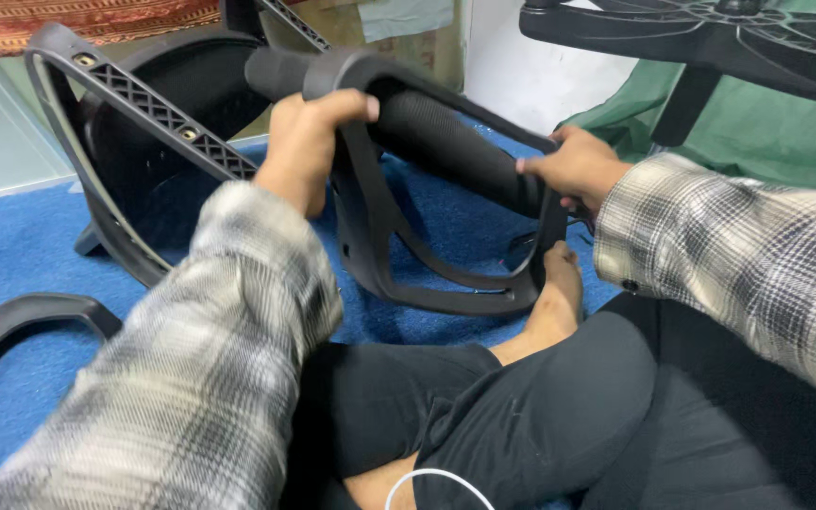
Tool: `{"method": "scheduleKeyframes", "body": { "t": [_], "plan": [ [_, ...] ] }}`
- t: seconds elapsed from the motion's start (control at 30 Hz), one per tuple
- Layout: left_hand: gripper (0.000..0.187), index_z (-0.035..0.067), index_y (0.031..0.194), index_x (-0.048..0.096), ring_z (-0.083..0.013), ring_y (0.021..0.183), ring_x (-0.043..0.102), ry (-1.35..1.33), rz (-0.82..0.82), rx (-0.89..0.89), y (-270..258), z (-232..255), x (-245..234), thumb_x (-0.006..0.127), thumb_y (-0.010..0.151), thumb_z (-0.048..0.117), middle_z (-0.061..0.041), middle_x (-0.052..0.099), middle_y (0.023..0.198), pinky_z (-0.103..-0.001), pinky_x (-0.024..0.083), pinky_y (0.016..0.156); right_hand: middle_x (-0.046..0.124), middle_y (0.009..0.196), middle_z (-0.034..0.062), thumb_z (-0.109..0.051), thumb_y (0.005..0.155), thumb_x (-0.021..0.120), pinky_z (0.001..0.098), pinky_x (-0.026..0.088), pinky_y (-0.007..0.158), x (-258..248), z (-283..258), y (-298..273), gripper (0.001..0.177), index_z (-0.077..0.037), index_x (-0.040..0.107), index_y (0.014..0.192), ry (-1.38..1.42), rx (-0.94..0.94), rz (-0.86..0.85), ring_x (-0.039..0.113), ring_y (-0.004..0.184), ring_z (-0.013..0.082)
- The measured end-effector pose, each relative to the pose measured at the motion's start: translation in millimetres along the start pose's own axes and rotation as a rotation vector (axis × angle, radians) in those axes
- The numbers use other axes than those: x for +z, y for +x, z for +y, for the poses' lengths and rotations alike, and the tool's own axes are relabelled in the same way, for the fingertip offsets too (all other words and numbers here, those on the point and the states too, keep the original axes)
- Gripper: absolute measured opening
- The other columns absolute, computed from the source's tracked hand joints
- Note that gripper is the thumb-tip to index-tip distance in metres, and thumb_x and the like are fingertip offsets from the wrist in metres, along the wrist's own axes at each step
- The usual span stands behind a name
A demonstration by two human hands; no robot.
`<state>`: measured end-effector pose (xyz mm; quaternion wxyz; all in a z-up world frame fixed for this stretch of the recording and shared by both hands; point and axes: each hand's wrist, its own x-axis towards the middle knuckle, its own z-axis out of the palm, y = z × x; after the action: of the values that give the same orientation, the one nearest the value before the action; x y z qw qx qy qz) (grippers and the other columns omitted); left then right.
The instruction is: The person uses a screwdriver to remove screws from a chair armrest, detaching it from the chair seat. They then flip the seat and remove the armrest from the underside, leaving the seat and frame separated.
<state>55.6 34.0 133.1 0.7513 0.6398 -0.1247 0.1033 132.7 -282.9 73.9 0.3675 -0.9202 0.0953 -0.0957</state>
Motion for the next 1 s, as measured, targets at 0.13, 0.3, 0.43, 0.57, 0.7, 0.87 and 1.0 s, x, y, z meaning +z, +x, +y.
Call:
{"method": "scheduleKeyframes", "body": {
  "t": [0.13,0.3,0.43,0.57,0.7,0.87,1.0],
  "plan": [
    [0.043,-0.002,0.103,0.074,-0.0167,0.077,0.073,0.140,-0.008,0.205,14.8,6.2,5.2,0.081,0.080,0.033,-0.008,0.075,0.090,-0.030,0.060,0.069,0.072,0.090,0.0180,-0.060,0.099,0.057,0.0380,0.053,0.053,-21.1,-9.7,5.6,0.065,0.003,0.072,0.105,-0.176,0.023,-0.021,0.067,0.064,0.0269],
    [0.053,-0.003,0.106,0.072,-0.0187,0.076,0.071,0.070,0.110,0.153,6.0,-25.3,-4.3,0.081,0.080,0.042,-0.007,0.074,0.090,-0.036,0.060,0.071,0.072,0.084,0.0179,-0.061,0.101,0.057,0.0408,0.051,0.056,-21.4,-9.4,7.7,0.063,0.000,0.073,0.100,-0.323,-0.067,0.066,0.067,0.063,0.0290],
    [0.053,0.000,0.103,0.073,-0.0160,0.085,0.068,0.074,0.341,0.135,10.1,-41.8,-24.6,0.083,0.082,0.048,-0.005,0.074,0.093,-0.034,0.055,0.080,0.072,0.075,0.0174,-0.050,0.082,0.084,0.0389,0.055,0.056,-19.8,-20.6,1.9,0.055,0.004,0.076,0.087,-0.273,-0.119,-0.022,0.068,0.059,0.0284],
    [0.061,-0.002,0.096,0.070,-0.0200,0.081,0.060,0.142,0.495,0.102,42.7,-21.8,-60.8,0.081,0.079,0.056,-0.008,0.067,0.088,-0.039,0.053,0.076,0.072,0.070,0.0169,-0.039,0.077,0.087,0.0389,0.055,0.056,-11.6,-53.6,-14.1,0.043,0.002,0.076,0.080,-0.295,-0.243,-0.040,0.069,0.056,0.0271],
    [0.076,0.003,0.116,0.052,-0.0177,0.103,0.064,0.280,0.446,0.165,65.5,-12.6,-87.0,0.079,0.079,0.063,-0.009,0.066,0.111,-0.036,0.052,0.090,0.073,0.071,0.0199,-0.039,0.078,0.085,0.0399,0.057,0.058,6.4,-62.6,-30.1,0.048,0.007,0.074,0.080,-0.324,-0.228,-0.064,0.072,0.058,0.0288],
    [0.078,0.001,0.115,0.057,-0.0384,0.108,0.058,0.890,0.873,0.334,16.7,-26.4,-89.0,0.086,0.077,0.062,-0.019,0.062,0.111,-0.049,0.046,0.093,0.073,0.073,0.0214,-0.039,0.076,0.083,0.0434,0.057,0.061,45.6,-61.3,-56.1,0.047,0.008,0.077,0.082,-0.367,-0.217,-0.078,0.072,0.063,0.0318],
    [0.053,0.003,0.109,0.054,-0.0412,0.102,0.061,0.844,1.153,0.332,-54.8,-56.3,-30.5,0.076,0.086,0.045,-0.019,0.062,0.109,-0.049,0.047,0.090,0.071,0.076,0.0207,-0.038,0.069,0.088,0.0443,0.054,0.062,59.6,-71.5,-64.6,0.045,0.003,0.077,0.086,-0.399,-0.323,0.038,0.068,0.069,0.0342]
  ]
}}
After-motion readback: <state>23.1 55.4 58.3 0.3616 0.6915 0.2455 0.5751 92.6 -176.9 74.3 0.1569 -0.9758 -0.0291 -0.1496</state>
